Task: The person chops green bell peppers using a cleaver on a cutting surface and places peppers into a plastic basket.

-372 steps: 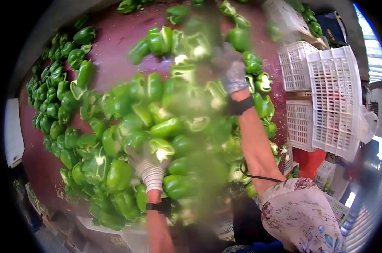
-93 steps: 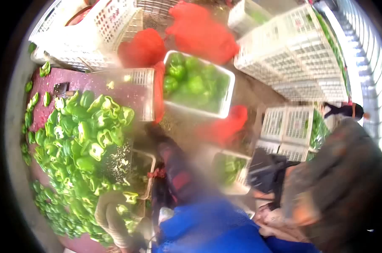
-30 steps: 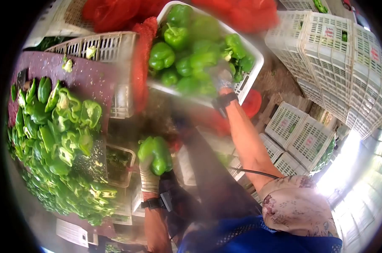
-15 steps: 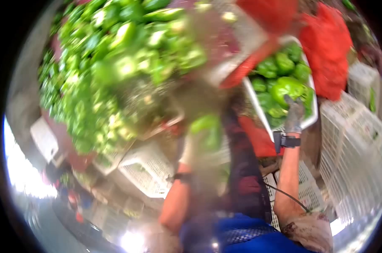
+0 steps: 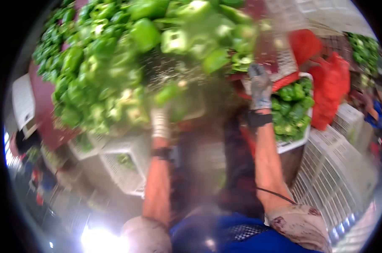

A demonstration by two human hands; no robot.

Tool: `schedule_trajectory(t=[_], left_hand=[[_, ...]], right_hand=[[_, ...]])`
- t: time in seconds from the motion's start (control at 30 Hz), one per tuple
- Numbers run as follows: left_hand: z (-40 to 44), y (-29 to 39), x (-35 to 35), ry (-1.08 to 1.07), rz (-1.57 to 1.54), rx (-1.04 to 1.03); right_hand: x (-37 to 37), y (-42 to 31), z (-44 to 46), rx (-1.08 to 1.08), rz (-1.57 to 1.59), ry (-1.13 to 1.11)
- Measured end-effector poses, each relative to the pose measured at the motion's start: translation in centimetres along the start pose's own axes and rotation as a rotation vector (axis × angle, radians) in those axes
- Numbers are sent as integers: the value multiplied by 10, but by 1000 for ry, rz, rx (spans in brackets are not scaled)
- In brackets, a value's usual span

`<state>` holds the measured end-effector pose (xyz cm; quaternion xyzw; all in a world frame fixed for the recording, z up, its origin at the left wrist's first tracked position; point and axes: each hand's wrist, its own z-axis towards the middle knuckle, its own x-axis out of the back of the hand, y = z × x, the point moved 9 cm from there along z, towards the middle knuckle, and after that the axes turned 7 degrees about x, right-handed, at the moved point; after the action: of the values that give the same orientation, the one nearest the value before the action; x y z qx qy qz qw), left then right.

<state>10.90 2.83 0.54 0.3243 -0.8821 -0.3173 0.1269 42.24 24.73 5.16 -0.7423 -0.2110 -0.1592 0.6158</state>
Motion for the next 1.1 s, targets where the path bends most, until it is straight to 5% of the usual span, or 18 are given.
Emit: schedule_trajectory(t=[0.07, 0.17, 0.33, 0.47, 0.63, 0.73, 0.77, 0.87, 1.1], left_hand=[[22, 32, 15, 172, 138, -139], [21, 70, 9, 298, 165, -270], [25, 73, 2, 210, 69, -261], [35, 78, -14, 149, 9, -277], [70, 80, -15, 322, 202, -364], [58, 93, -22, 486, 360, -312], [58, 95, -23, 424, 266, -291], [29, 107, -20, 474, 50, -258], [20, 113, 21, 554, 308, -205]], right_hand=[[28, 12, -6, -101, -437, 61], [30, 50, 3, -144, -493, 89], [-8, 37, 38, 185, -806, -18], [-27, -26, 43, 262, -707, -143], [-36, -2, 56, 429, -605, -43], [-70, -21, 53, 796, -1512, -48], [-75, -27, 62, 774, -1394, -108], [-59, -68, 82, 533, -233, -53], [-85, -102, 94, 699, -425, -113]])
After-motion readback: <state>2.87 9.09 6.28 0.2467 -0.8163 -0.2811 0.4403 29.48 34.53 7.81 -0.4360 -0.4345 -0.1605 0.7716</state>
